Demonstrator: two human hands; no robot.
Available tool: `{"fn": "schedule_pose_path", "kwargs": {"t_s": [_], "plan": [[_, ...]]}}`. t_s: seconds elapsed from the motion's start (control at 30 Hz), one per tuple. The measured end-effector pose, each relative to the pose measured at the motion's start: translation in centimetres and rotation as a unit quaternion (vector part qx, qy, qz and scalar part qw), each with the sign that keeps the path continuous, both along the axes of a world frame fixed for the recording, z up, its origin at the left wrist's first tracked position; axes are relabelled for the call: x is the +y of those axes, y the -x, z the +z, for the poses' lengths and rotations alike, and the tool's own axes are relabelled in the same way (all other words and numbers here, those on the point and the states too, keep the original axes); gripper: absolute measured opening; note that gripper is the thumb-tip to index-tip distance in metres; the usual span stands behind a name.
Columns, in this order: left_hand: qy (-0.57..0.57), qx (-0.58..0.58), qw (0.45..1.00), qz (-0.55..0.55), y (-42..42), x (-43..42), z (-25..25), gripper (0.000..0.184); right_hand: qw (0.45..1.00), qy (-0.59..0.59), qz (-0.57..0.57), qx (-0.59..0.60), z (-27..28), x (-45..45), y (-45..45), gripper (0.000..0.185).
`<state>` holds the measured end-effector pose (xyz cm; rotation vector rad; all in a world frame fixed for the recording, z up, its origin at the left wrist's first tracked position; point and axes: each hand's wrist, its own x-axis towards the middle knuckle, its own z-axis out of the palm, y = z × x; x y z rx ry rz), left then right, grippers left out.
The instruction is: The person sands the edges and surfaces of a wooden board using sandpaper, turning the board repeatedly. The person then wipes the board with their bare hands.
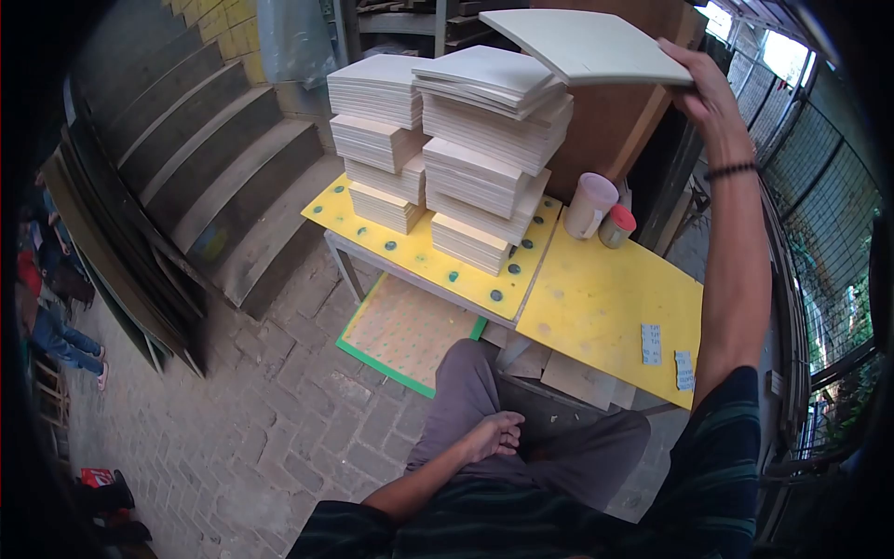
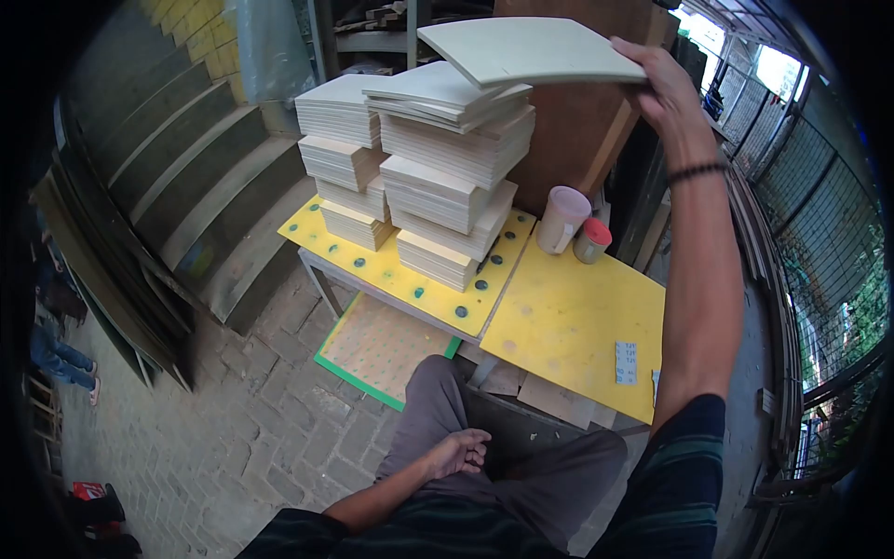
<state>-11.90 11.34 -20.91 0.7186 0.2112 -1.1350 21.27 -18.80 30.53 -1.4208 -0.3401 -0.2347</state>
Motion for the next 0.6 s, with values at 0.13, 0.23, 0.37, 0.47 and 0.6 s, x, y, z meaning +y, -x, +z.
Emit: {"fn": "schedule_pose_path", "kwargs": {"t_s": [0.13, 0.23, 0.37, 0.47, 0.6], "plan": [[-0.035, -0.033, 0.998, -0.033, 0.0, -0.7, -0.4, 0.032, 0.997, 0.052, -0.054, -0.012, 1.0, 4.9, -7.5, 0.024], [-0.029, -0.026, 0.998, -0.039, 0.0, -0.7, -0.2, 0.033, 0.992, 0.099, -0.076, 0.026, 0.1, 7.2, -10.5, 0.022], [-0.007, -0.014, 0.998, -0.055, 0.1, -0.8, -0.2, 0.034, 0.991, 0.081, -0.104, 0.032, -2.0, 7.5, -13.7, 0.032], [-0.007, -0.015, 0.998, -0.061, 0.0, -0.8, -0.1, 0.035, 0.964, 0.203, -0.168, 0.031, -2.4, 7.2, -14.7, 0.058], [-0.011, -0.023, 0.997, -0.077, -0.1, -0.9, -0.2, 0.038, 0.924, 0.28, -0.249, -0.082, -3.0, 8.2, -12.7, 0.06]]}}
